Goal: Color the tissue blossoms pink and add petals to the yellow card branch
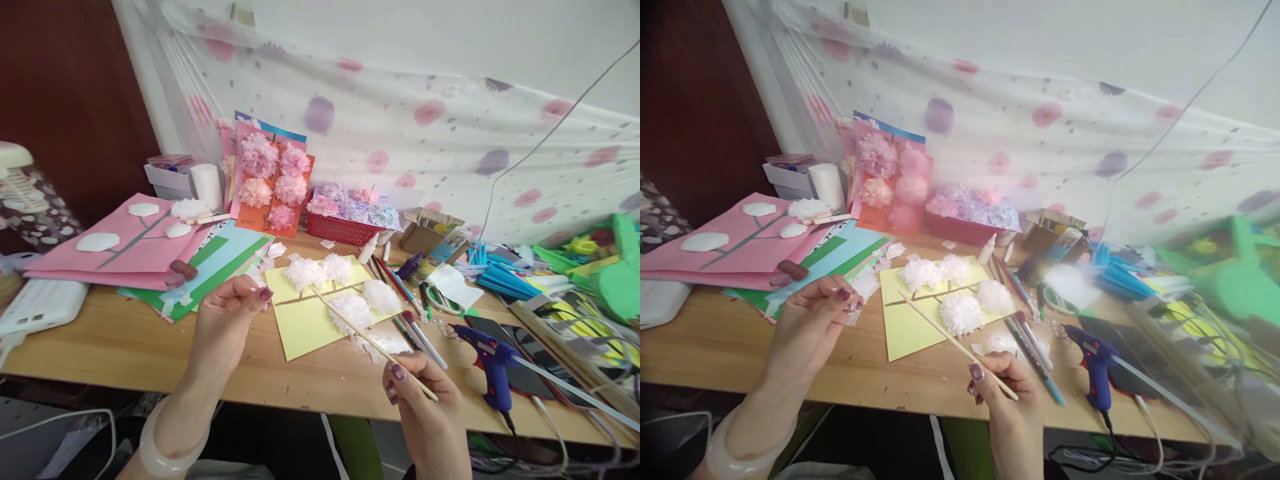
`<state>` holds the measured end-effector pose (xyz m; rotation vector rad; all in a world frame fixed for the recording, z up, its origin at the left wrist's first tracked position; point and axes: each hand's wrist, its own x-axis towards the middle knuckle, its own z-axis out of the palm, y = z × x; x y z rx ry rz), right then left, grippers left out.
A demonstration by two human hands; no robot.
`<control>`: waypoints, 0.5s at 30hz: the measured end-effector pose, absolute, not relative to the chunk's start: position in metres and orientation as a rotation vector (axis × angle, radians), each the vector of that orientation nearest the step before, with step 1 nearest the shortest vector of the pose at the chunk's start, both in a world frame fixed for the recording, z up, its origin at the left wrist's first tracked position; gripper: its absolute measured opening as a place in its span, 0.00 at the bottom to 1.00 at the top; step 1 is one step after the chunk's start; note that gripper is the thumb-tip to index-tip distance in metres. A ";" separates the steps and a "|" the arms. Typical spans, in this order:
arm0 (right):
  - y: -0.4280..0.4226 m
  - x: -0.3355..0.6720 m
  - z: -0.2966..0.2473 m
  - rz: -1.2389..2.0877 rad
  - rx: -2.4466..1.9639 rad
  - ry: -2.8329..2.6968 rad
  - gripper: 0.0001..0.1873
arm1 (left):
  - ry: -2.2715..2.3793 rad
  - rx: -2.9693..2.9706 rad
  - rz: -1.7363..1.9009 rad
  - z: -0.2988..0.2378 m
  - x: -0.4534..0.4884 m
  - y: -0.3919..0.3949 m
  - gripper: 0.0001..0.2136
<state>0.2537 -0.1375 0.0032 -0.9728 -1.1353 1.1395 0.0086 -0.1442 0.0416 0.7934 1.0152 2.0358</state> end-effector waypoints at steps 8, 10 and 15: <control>-0.141 0.254 -0.001 1.158 -0.993 -1.131 0.16 | 0.948 0.888 1.778 0.037 0.036 -0.142 0.11; -0.145 0.251 0.002 1.158 -0.997 -1.154 0.17 | 0.940 0.900 1.735 0.038 0.044 -0.142 0.12; -0.149 0.257 0.002 1.201 -0.960 -1.146 0.22 | 1.018 1.014 1.893 0.045 0.047 -0.142 0.09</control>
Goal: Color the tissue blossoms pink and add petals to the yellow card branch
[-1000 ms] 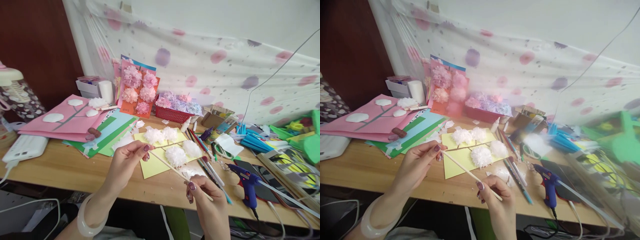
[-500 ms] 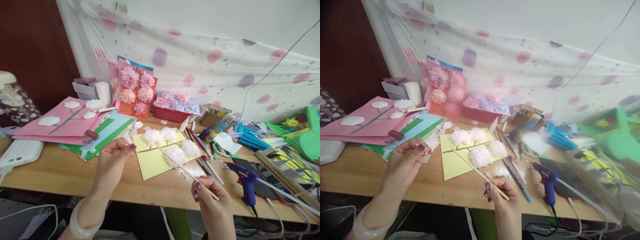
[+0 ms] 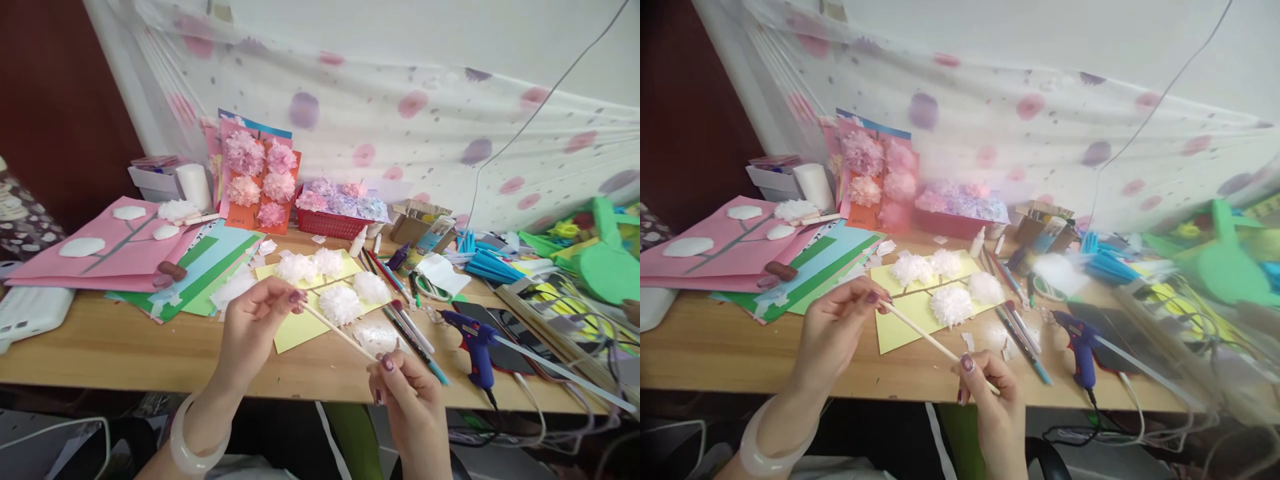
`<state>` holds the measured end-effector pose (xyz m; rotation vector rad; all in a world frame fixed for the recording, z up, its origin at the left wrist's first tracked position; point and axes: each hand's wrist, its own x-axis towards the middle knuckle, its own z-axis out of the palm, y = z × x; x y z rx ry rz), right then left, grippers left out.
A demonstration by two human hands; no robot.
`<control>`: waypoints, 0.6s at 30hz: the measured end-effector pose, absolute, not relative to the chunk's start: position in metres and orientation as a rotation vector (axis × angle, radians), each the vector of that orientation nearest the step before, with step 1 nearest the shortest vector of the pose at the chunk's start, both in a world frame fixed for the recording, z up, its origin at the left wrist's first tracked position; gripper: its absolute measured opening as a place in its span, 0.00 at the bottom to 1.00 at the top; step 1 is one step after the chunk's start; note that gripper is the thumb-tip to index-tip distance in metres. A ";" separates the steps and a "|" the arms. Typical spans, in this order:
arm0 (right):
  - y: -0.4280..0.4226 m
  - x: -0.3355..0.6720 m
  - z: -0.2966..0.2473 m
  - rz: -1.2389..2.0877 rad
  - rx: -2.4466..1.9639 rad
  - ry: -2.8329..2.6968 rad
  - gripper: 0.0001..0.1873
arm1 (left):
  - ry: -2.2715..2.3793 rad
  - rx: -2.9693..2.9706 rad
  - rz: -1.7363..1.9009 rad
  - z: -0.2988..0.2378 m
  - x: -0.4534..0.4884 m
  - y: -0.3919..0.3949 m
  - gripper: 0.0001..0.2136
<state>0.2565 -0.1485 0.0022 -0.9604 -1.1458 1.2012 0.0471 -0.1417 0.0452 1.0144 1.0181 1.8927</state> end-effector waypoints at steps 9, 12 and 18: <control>-0.129 0.286 0.007 1.183 -0.811 -0.554 0.13 | 1.032 0.976 1.939 0.041 0.039 -0.129 0.14; -0.127 0.287 0.005 1.196 -0.800 -0.559 0.11 | 1.148 1.101 1.571 0.025 0.076 -0.125 0.06; -0.143 0.297 0.023 1.015 -0.860 -0.723 0.22 | 0.949 1.508 1.122 0.010 0.150 -0.109 0.17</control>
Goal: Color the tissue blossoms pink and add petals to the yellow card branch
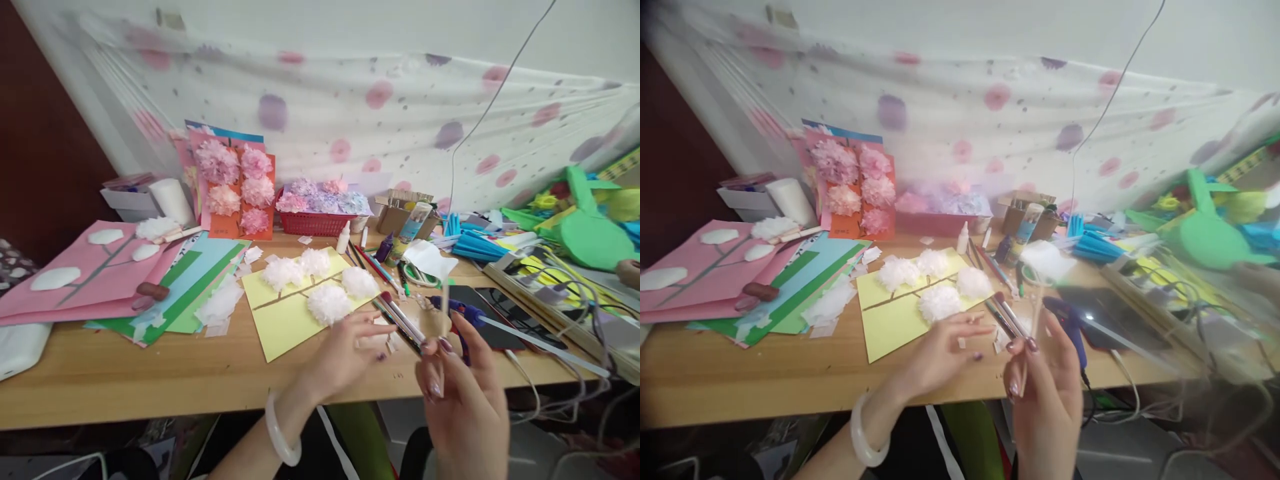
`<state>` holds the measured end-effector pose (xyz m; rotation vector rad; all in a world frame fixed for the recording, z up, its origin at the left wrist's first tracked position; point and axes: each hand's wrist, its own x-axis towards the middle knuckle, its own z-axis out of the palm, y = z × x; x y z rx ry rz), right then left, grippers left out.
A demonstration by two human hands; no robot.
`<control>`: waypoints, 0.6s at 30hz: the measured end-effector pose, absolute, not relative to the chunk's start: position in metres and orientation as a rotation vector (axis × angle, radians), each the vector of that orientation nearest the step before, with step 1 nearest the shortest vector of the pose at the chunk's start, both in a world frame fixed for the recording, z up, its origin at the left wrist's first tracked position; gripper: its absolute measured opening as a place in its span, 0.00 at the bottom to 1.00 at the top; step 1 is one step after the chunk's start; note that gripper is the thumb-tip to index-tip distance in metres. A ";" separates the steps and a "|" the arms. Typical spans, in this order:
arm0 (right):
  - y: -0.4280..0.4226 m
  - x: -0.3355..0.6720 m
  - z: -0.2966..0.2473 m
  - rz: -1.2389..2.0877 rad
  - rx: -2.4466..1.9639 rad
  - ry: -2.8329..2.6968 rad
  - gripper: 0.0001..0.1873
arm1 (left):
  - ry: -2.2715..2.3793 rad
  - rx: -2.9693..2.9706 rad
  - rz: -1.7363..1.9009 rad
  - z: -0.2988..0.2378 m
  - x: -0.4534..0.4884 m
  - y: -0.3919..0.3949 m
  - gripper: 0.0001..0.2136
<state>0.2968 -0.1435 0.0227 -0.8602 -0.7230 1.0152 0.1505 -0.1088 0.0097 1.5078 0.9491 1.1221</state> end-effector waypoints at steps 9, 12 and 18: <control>-0.144 0.281 0.026 1.209 -0.821 -0.827 0.18 | 0.852 1.274 1.194 0.020 0.142 -0.117 0.26; -0.139 0.260 0.016 1.375 -0.808 -0.792 0.20 | 0.755 1.191 1.066 0.015 0.150 -0.124 0.26; -0.143 0.261 0.011 1.490 -0.880 -0.873 0.24 | 0.901 1.199 1.195 0.015 0.150 -0.129 0.17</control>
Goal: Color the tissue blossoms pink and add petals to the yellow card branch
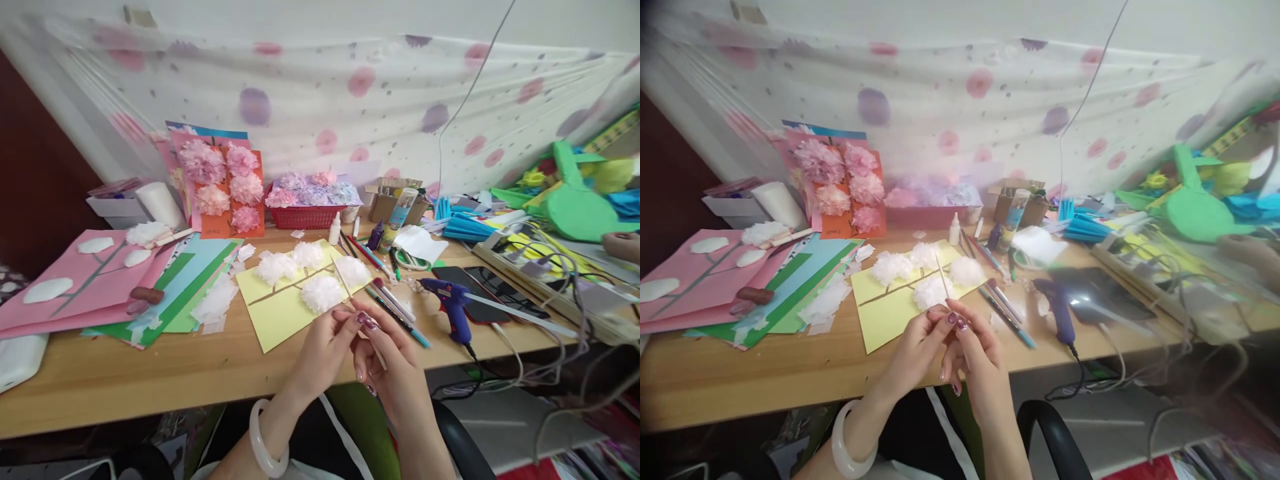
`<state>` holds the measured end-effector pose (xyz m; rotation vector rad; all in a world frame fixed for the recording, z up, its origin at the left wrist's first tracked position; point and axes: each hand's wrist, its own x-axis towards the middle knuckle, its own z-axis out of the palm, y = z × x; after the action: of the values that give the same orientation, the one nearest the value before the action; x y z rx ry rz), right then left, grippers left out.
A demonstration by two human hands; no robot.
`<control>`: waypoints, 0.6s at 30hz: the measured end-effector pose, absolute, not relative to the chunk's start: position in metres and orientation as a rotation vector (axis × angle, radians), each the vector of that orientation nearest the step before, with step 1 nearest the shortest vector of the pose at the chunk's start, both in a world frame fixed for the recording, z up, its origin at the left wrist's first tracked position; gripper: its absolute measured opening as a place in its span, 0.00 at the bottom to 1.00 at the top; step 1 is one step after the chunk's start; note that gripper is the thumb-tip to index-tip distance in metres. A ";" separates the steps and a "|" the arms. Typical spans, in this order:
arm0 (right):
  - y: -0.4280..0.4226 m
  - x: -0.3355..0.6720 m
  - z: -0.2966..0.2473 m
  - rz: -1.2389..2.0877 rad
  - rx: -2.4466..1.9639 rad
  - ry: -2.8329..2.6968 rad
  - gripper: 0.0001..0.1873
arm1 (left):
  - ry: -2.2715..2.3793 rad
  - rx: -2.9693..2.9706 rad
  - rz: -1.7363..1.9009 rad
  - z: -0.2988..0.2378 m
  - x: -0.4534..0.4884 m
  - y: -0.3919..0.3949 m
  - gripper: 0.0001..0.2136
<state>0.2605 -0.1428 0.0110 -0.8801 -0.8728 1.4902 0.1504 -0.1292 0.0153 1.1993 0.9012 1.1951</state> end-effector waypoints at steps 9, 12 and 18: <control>-0.146 0.269 0.020 1.516 -0.868 -1.139 0.27 | 1.070 1.115 1.355 0.028 0.116 -0.120 0.13; -0.147 0.288 0.022 1.451 -0.907 -1.181 0.25 | 1.022 0.933 1.519 0.028 0.100 -0.115 0.15; -0.139 0.338 0.028 1.158 -1.073 -1.158 0.14 | 0.883 0.609 1.710 0.032 0.071 -0.113 0.19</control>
<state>0.3384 -0.1387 0.0280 -1.0731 -1.1582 1.1580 0.0708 -0.1129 0.0322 0.6091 0.8834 1.7097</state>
